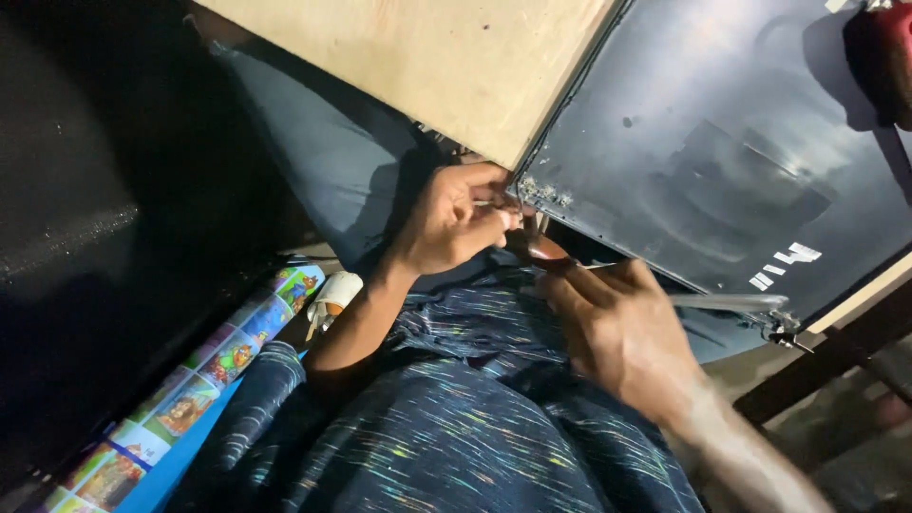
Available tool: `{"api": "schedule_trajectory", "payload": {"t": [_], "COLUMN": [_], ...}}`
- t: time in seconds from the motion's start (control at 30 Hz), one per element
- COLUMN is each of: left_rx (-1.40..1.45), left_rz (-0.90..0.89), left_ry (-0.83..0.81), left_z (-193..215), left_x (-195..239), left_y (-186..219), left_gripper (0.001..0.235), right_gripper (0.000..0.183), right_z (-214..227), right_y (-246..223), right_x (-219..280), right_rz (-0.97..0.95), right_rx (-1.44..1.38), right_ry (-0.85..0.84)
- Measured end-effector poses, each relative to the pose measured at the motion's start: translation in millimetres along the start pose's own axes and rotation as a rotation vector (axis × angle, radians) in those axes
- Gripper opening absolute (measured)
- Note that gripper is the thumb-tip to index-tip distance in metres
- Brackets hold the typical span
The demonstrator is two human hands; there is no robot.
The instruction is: The person uses a knife to scrape and pry at the edge of a black electronic device, then uses a red toothbrush to clean the area. They continue to scrape and clean the device's edge with the knife and toothbrush.
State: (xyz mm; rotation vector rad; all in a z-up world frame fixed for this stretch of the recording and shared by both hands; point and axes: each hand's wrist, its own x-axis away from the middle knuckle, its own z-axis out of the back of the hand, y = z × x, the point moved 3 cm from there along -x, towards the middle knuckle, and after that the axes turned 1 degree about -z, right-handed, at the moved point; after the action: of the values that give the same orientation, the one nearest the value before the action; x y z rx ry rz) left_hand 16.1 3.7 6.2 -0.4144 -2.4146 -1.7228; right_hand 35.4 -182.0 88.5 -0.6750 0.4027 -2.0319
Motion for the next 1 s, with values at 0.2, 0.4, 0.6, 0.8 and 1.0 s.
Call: {"api": "schedule_trajectory", "payload": {"t": [0.2,0.4,0.6,0.8,1.0], "left_rx": [-0.228,-0.797,-0.901,-0.958,-0.883], "left_rz": [0.040,-0.246,-0.573,-0.581,-0.595], "left_ry": [0.456,0.528,0.318,0.226,0.245], "left_z": [10,10,-15,-16,-16], "left_x": [14,15,3,0,0], "left_y": [23,40,55,47,44], "left_gripper": [0.016,0.007,0.016,0.022,0.008], "right_gripper": [0.013,0.014,0.014,0.008,0.005], "right_z": [-27,-46,-44,-49,-45], "right_y": [2,14,13,13,14], "right_x": [27,50,34,29,30], "right_rz": [-0.254,-0.212,-0.283,-0.318,-0.292], "right_rx": [-0.660,-0.987,-0.898,-0.741,-0.786], "right_ry": [0.495,0.861,0.553,0.404,0.527]}}
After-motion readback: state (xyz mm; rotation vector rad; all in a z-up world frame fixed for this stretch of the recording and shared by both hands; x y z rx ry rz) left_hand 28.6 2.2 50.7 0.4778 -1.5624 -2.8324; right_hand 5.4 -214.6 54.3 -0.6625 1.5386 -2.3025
